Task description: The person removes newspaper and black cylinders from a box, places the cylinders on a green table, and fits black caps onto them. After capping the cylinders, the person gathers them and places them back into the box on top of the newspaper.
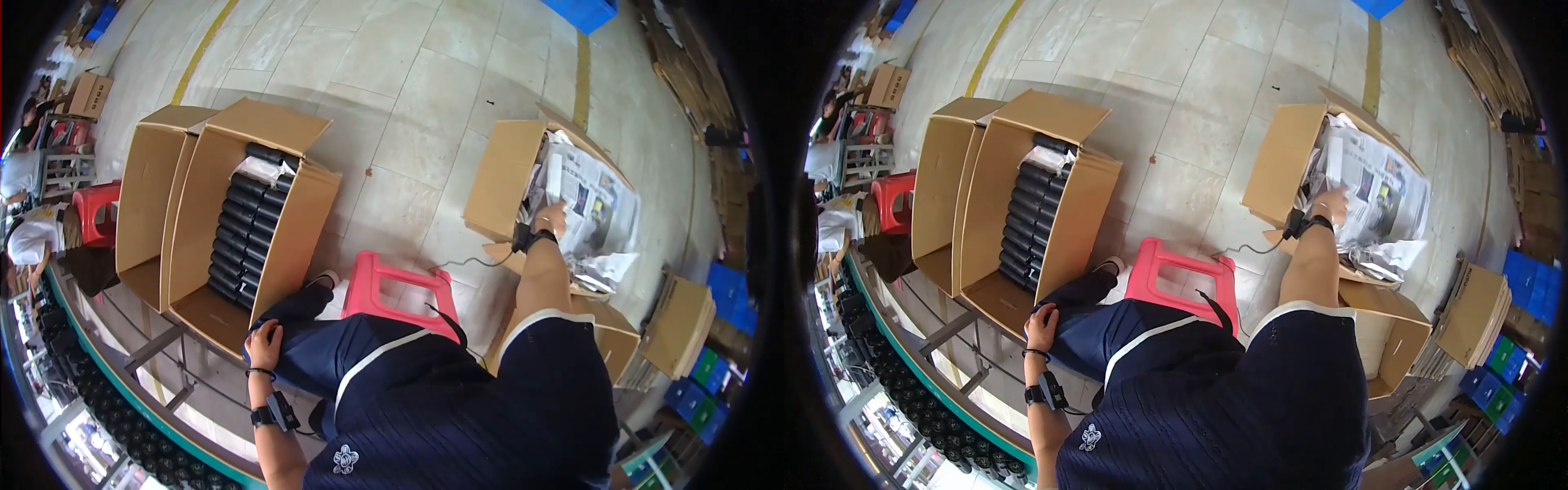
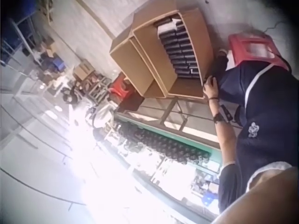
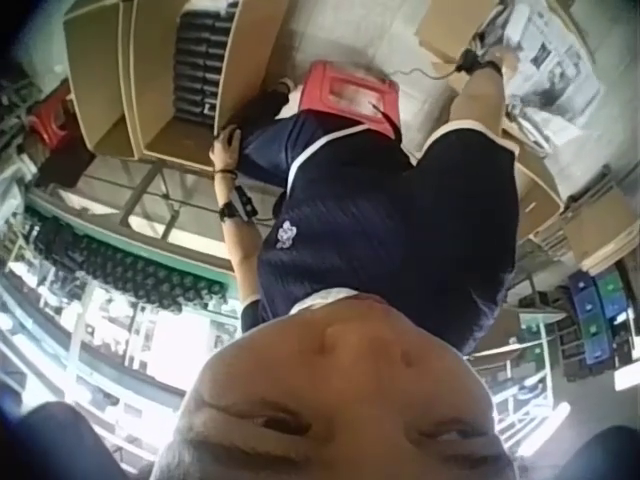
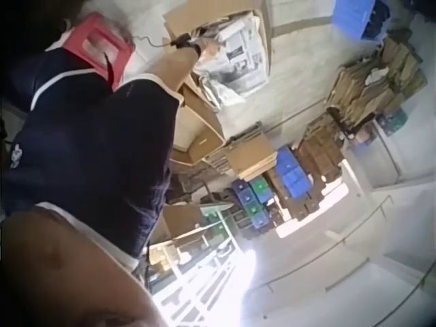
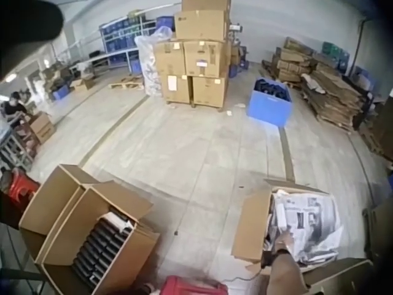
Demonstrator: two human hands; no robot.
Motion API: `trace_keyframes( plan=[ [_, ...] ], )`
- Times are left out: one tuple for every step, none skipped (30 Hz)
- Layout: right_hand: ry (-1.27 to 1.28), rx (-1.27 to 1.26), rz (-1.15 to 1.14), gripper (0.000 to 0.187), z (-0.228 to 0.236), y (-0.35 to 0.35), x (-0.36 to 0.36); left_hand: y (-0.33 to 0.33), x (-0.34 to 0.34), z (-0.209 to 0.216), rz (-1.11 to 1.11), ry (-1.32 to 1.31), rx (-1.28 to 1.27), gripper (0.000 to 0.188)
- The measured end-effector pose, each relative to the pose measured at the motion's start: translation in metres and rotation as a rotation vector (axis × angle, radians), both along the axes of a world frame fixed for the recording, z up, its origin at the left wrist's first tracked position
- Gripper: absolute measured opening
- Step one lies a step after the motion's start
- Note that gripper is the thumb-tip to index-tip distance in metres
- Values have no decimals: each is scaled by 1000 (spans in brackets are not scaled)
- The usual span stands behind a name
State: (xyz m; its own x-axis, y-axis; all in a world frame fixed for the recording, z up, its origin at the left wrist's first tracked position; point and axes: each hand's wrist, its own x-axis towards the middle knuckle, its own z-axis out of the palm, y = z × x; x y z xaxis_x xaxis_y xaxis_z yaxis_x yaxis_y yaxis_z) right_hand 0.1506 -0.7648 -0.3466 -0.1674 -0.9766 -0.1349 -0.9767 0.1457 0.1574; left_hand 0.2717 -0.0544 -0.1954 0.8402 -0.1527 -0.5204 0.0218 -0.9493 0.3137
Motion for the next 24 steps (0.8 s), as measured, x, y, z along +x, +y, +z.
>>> trace_keyframes(
  plan=[
    [7, 5, 3, 41, -11, -5, 1, 1, -2, -1, 9, 0, 0, 31],
    [-16, -52, -33, 43, -19, -12, -1, 1, -3, -3, 8, 8, 2, 31],
    [-40, -107, -71, 45, -26, -15, -4, -1, -4, -5, 12, -4, 6, 31],
    [-78, -14, -82, 54, -17, -6, 3, -1, -5, -3, 19, -17, 20, 31],
    [-72, -3, -85, 54, -20, 0, 10, -2, -6, -2, 17, -12, 32, 31],
    [-170, -15, 65, 57, -17, -2, 10, -8, -5, -1, 15, -11, 32, 30],
    [-267, -24, 218, 61, -17, -5, 10, -12, -4, 0, 15, -9, 35, 30],
    [-257, -24, 208, 61, -15, -11, 8, -13, -5, 0, 6, 0, 35, 30],
    [-363, 12, 240, 62, -17, -13, 16, -10, -6, 4, 9, -24, 39, 29],
    [-472, 52, 277, 64, -20, -12, 24, -6, -7, 8, 19, -50, 45, 29],
    [-284, -123, 470, 60, -20, -4, 27, -2, -8, 10, 37, -58, 60, 29],
    [-102, -299, 667, 58, -20, 10, 29, 3, -10, 11, 15, -51, 69, 29],
    [43, -240, 746, 47, -28, 4, 28, 10, -13, 13, 14, -56, 72, 29],
    [74, -18, 570, 32, -35, -53, -5, -8, -7, -5, -35, -41, -39, 28],
    [262, -169, 982, 25, -37, -53, -22, -16, -3, -4, -34, -54, -68, 27],
    [142, -105, 1129, 25, -43, 0, -69, -3, -9, 21, 49, -54, -26, 28],
    [-616, 64, 883, 25, -22, 0, -33, 12, -10, 22, 31, -103, -77, 30],
    [-1263, 274, 506, 28, 15, 13, 78, 15, -9, 8, 117, -129, -270, 30],
    [-895, -70, 1165, 30, 38, 0, 117, 19, -2, 0, 186, -178, -474, 31],
    [-1151, 322, 886, 29, 49, 28, 151, 23, 6, 6, 371, -148, -573, 30],
    [-1164, 360, 946, 29, 57, 66, 189, 33, 12, 12, 550, -127, -681, 29],
    [-1000, 452, 1141, 30, 67, 115, 222, 54, 16, 14, 717, -112, -744, 28],
    [-818, 523, 1326, 30, 81, 167, 250, 74, 20, 14, 876, -90, -814, 26],
    [-766, 672, 1398, 31, 99, 228, 270, 86, 26, 21, 1040, -80, -889, 23]
  ],
)
